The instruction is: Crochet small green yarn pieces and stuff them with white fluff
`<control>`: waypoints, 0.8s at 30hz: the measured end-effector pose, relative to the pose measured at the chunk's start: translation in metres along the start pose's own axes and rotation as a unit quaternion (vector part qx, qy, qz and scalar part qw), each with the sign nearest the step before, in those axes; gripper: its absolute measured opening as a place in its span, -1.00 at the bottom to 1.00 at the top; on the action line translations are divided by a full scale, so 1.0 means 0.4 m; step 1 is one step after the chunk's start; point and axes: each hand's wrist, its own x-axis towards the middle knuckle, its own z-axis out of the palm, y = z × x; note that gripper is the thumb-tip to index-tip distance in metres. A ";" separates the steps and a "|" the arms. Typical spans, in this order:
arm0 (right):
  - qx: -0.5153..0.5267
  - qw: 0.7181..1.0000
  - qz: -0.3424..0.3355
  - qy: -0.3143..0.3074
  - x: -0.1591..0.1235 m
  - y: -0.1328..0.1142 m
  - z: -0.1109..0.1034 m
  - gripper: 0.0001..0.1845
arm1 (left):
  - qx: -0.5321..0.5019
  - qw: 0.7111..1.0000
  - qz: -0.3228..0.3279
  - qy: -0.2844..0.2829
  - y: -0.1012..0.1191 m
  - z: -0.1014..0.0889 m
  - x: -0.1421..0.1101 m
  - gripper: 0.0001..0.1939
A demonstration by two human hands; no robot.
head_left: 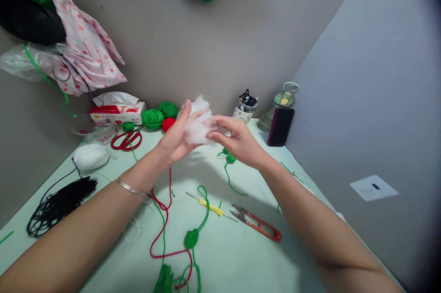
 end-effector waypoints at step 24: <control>0.006 0.977 0.099 -0.188 -0.381 -0.154 0.193 -0.77 | 0.055 0.993 -0.078 0.076 0.047 0.036 -0.428 -0.32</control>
